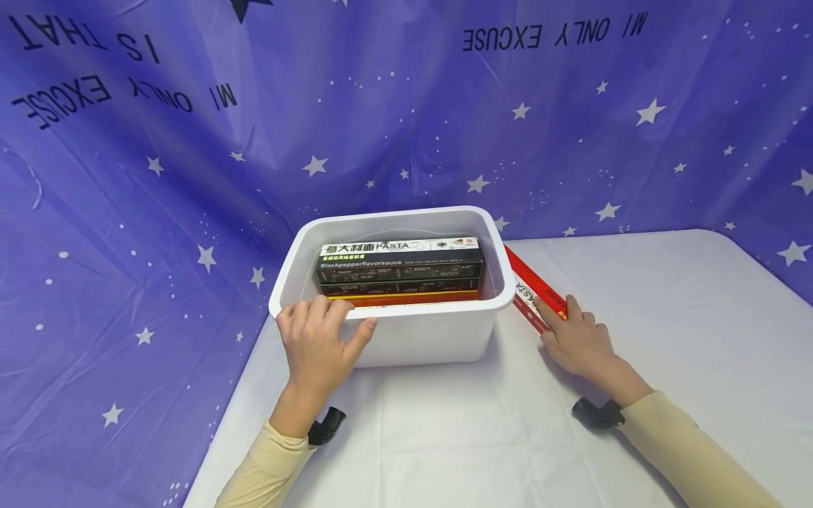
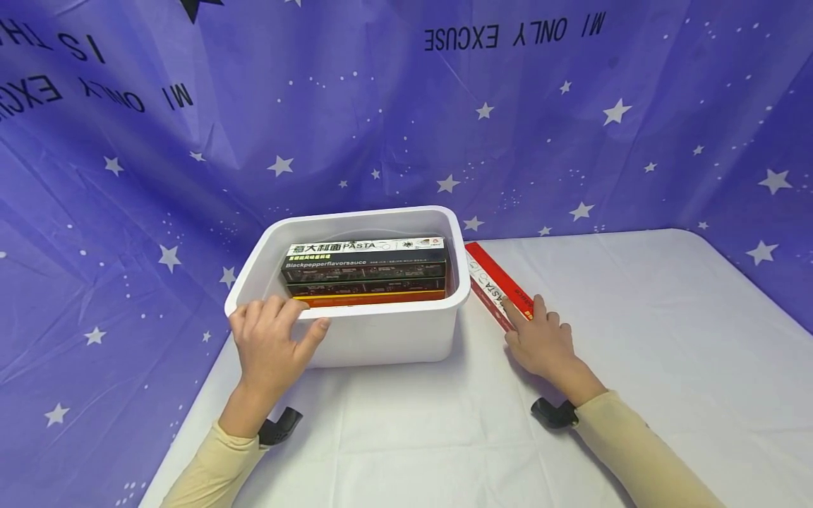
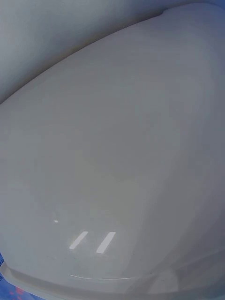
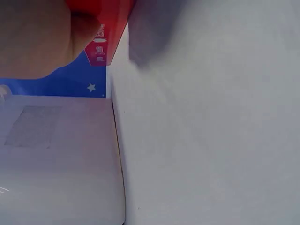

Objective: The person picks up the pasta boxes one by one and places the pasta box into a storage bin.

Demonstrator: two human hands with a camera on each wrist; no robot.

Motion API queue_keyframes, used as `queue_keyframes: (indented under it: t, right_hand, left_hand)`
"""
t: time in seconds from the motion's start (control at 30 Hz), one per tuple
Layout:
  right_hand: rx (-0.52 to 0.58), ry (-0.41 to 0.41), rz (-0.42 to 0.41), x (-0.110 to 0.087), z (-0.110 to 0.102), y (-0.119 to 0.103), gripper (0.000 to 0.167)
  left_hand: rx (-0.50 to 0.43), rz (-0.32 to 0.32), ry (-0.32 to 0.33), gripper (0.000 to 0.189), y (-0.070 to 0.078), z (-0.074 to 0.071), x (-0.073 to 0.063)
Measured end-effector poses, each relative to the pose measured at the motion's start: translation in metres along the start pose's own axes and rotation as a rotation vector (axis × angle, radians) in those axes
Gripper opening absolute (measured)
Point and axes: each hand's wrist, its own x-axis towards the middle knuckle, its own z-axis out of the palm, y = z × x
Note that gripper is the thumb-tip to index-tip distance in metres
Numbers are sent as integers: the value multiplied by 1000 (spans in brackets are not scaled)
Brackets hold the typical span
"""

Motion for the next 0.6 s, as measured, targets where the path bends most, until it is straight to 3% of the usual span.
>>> queue_keyframes:
  t: [0.37,0.6]
  right_hand:
    - [-15,39,11,0,7,-1,72]
    - [-7,116,1,2,11,2,66]
  left_hand:
    - [-1,6,12,71,1,0,0]
    - [-2,9,27,71,0,2,0]
